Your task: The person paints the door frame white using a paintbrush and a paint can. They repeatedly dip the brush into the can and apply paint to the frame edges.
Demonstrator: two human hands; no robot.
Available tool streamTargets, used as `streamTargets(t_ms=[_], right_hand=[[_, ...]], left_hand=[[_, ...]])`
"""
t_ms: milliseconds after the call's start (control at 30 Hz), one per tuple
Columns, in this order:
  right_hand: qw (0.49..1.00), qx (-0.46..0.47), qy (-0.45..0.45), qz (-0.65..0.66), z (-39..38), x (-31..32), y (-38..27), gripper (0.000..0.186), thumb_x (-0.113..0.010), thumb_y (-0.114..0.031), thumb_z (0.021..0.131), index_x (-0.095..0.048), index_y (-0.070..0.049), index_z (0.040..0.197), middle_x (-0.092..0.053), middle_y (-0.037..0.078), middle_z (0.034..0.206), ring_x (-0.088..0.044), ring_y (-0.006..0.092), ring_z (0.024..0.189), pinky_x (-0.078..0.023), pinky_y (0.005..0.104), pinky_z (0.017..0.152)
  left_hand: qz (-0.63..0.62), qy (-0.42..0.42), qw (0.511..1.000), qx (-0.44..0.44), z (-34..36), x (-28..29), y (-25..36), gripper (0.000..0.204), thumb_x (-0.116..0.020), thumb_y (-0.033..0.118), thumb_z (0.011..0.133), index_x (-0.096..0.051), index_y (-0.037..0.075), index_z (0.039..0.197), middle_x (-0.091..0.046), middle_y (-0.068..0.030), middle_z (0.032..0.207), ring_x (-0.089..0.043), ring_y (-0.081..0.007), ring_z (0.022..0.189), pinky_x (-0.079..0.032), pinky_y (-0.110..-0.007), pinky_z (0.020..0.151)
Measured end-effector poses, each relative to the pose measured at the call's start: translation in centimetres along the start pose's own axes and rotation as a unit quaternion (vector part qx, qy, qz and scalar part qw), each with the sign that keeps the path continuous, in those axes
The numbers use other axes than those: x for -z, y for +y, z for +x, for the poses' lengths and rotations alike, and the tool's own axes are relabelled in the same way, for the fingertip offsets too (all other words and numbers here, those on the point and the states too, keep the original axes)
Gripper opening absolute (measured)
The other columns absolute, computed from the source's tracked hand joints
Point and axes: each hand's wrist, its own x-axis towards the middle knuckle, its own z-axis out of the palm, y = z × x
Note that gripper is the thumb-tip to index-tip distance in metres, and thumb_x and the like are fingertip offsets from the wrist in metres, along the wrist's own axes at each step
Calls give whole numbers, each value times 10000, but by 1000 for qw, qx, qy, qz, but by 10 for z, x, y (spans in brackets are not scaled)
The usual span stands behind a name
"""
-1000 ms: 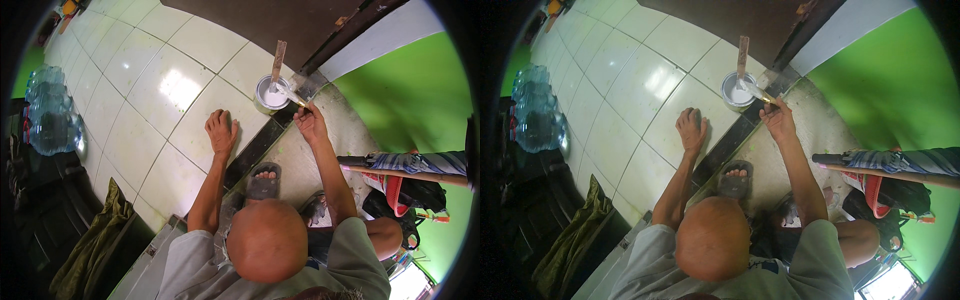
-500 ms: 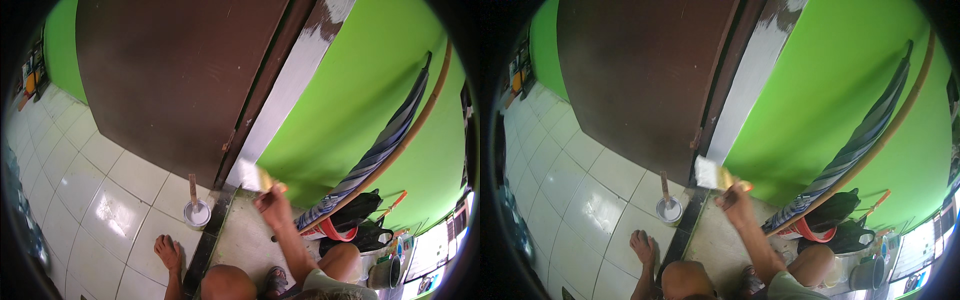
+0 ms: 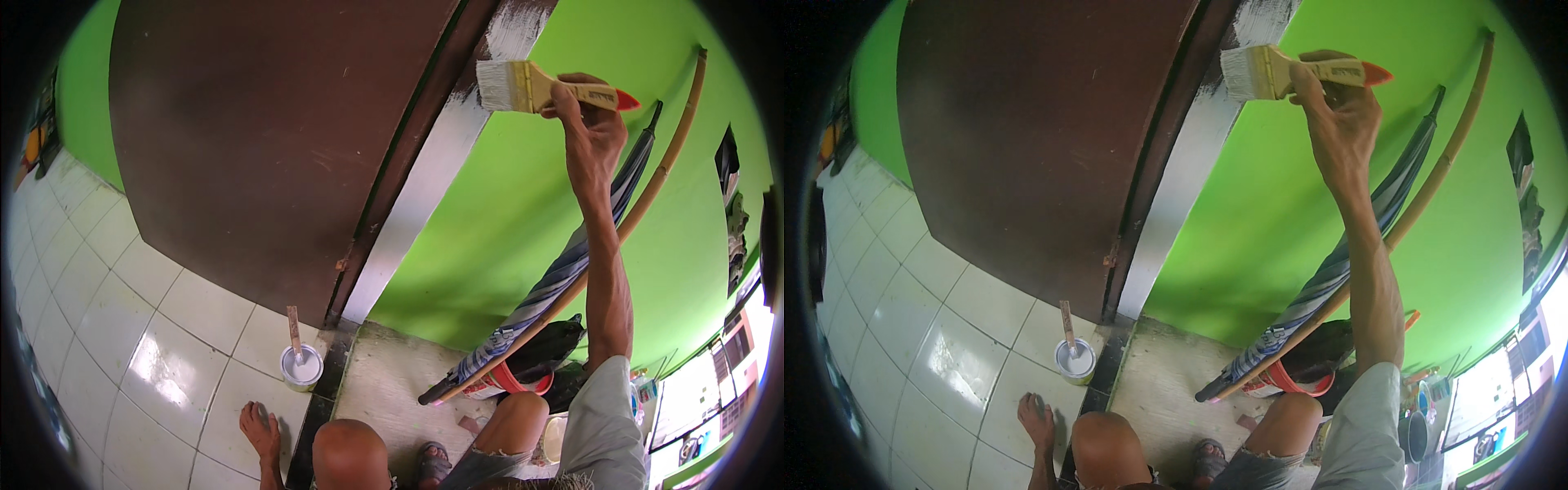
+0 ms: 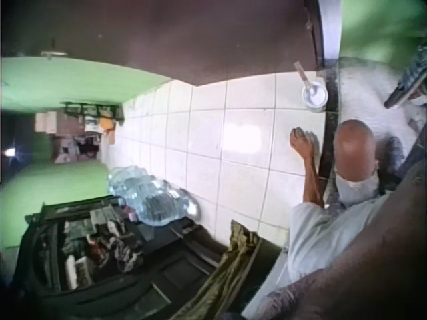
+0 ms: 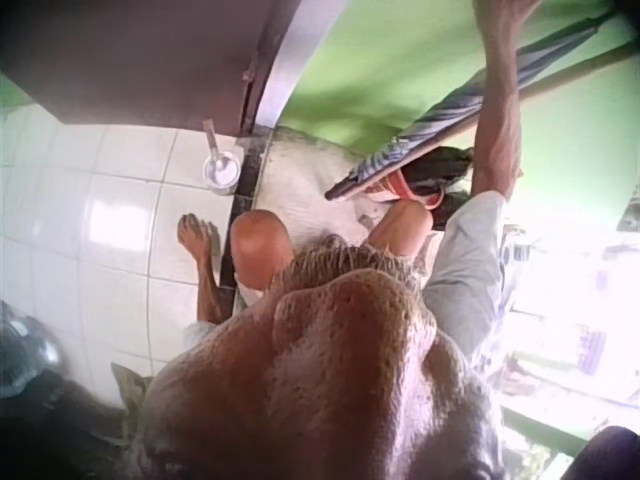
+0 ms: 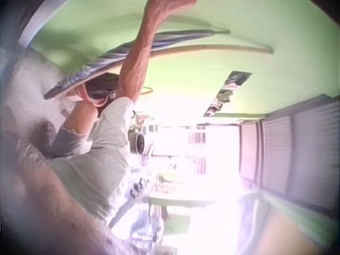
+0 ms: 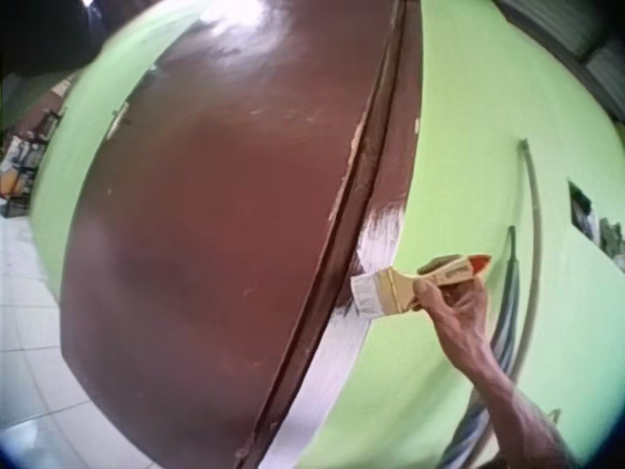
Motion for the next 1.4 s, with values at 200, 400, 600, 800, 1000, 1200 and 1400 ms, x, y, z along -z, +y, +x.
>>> streamTargets(t_ms=[200, 400, 600, 800, 1000, 1200, 1400], right_hand=[[992, 82, -24, -96, 46, 14, 5, 379, -746, -268, 951, -682, 27, 1179, -737, 108, 1035, -691, 152, 878, -569, 301, 795], [989, 99, -38, -100, 55, 26, -11, 333, -735, -218, 961, -675, 22, 1184, -726, 96, 1050, -696, 148, 896, -568, 290, 819], [966, 91, -183, -161, 32, 14, -6, 286, -719, -177, 970, -667, 39, 1150, -716, 87, 1072, -664, 121, 903, -551, 292, 826], [947, 194, -56, -249, 130, 48, 9, 315, -744, -218, 951, -684, -2, 1172, -742, 84, 1058, -695, 131, 878, -563, 289, 770], [824, 424, -50, -373, 104, 18, -20, 217, -760, -90, 888, -705, -96, 1097, -746, 16, 1063, -734, 203, 866, -592, 307, 756], [753, 486, -216, -387, 7, -16, -12, 304, -727, 15, 776, -673, -76, 1061, -725, 71, 1029, -709, 223, 839, -598, 338, 684], [889, 329, -222, -228, 13, -18, -16, 188, -764, -119, 855, -662, -49, 997, -706, 87, 898, -690, 250, 726, -552, 371, 631]], left_hand=[[43, 34, 997, 53, -25, 23, -16, 429, -587, 211, 949, -553, -11, 1315, -535, -202, 1330, -444, -380, 1300, -295, -516, 1109], [54, 32, 997, 44, -28, 30, -20, 353, -547, 244, 981, -576, -5, 1229, -526, -193, 1287, -461, -380, 1254, -312, -517, 1066], [118, 77, 986, 89, -26, 2, -25, 373, -520, 316, 1004, -574, 14, 1217, -525, -198, 1291, -459, -379, 1263, -311, -521, 1066], [124, 46, 983, 125, -25, 0, -19, 415, -519, 336, 986, -560, 2, 1230, -516, -200, 1338, -424, -377, 1321, -294, -530, 1103], [142, 57, 979, 132, -23, 15, -10, 446, -494, 378, 995, -563, 6, 1231, -511, -205, 1335, -429, -378, 1313, -293, -534, 1099], [119, 74, 984, 109, -26, 9, -14, 465, -477, 404, 1009, -563, 6, 1235, -511, -203, 1326, -431, -382, 1300, -296, -535, 1093], [132, 49, 982, 130, -23, 14, -9, 475, -456, 404, 1013, -555, 1, 1244, -506, -209, 1341, -424, -383, 1312, -293, -534, 1099]])
